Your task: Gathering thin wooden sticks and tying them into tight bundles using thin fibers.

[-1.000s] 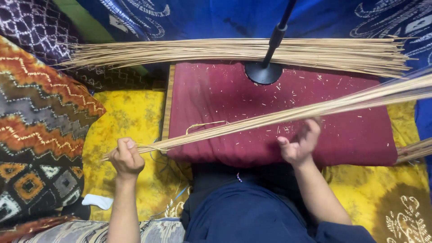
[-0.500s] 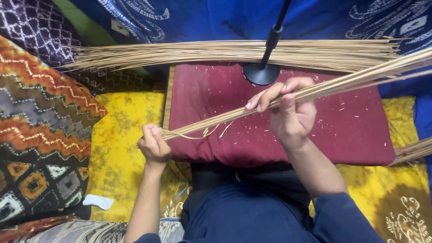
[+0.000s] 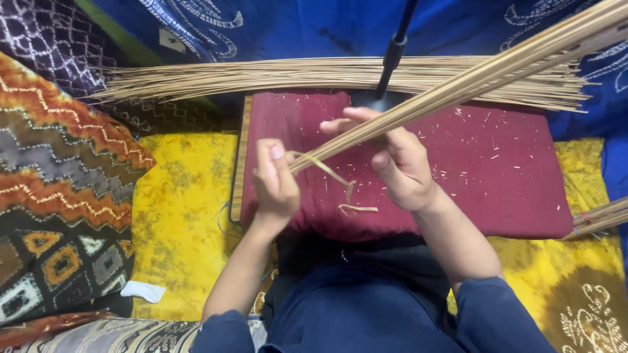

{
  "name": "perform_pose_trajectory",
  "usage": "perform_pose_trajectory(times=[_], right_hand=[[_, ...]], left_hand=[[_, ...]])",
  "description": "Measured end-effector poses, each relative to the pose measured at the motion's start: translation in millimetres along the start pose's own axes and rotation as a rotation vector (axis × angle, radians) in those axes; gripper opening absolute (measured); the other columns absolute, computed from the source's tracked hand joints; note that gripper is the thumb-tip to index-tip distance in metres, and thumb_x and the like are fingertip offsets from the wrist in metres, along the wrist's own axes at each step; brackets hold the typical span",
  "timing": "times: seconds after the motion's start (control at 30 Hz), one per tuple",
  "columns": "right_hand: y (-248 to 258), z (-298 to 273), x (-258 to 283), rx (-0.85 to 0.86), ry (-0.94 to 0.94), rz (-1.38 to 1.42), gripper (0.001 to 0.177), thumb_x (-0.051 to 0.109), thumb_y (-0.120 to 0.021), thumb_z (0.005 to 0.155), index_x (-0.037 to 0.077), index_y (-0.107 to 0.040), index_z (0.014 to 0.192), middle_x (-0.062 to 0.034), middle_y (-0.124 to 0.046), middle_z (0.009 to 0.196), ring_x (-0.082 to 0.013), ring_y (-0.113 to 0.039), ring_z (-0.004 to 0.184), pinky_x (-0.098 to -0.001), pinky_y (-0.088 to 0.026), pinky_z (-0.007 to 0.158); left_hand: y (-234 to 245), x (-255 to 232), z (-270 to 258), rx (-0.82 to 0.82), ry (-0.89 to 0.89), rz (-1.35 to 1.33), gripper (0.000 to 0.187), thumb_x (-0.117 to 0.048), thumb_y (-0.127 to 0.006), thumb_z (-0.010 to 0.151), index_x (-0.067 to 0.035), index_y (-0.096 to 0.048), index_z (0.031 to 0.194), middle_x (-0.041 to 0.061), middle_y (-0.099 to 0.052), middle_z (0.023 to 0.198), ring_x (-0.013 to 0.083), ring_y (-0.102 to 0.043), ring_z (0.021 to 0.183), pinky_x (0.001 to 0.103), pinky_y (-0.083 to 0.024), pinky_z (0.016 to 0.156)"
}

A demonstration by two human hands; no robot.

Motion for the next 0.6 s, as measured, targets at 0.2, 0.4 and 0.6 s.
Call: perform_pose_trajectory(times=[0.2,0.4,0.6], right_hand=[[-12.5,-12.3,-25.0,-0.155,0.079,-0.072,0.075,0.023,-0.076,0.092,-0.014,-0.041,0.148,-0.0340,-0.063,0.133,-0.0433,-0.062,0.129,-0.0560,-0.048,0.110],[-2.3,-21.2,-43.3,-0.326,0.094,-0.249,0.029,0.003,-0.060,0.101,-0.014,-0.061,0.125,-0.0253,-0.069,0.108,-0.0331,-0.070,0.098,-0.0504,-0.057,0.093],[4.0,-26.5,-60.7,-0.316,0.156,-0.212,0.028,0.014,-0.052,0.108,-0.012,-0.059,0.114,-0.0191,-0.060,0.099,-0.0277,-0.061,0.094,-0.0485,-0.052,0.091]], left_hand=[[-58.1,-11.4,12.0,-0.036,0.079,-0.212,0.029,-0.032,-0.029,0.107,-0.013,-0.049,0.097,0.014,-0.062,0.064,0.0249,-0.060,0.055,0.039,-0.049,0.052],[-113.7,-1.8,6.7,0.012,0.143,-0.487,0.028,-0.038,-0.036,0.103,-0.014,-0.049,0.100,0.010,-0.059,0.061,0.0170,-0.058,0.053,0.031,-0.045,0.048],[-142.8,-3.9,2.7,-0.071,0.098,-0.623,0.040,-0.050,-0.041,0.105,-0.011,-0.049,0.097,0.006,-0.058,0.074,0.0125,-0.056,0.075,0.030,-0.048,0.065]])
Point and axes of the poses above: each hand's wrist, its own z-axis towards the middle knuckle, its own y-axis out of the back of the hand, x = y × z, the point moved 1 cm from there along z, towards the middle knuckle
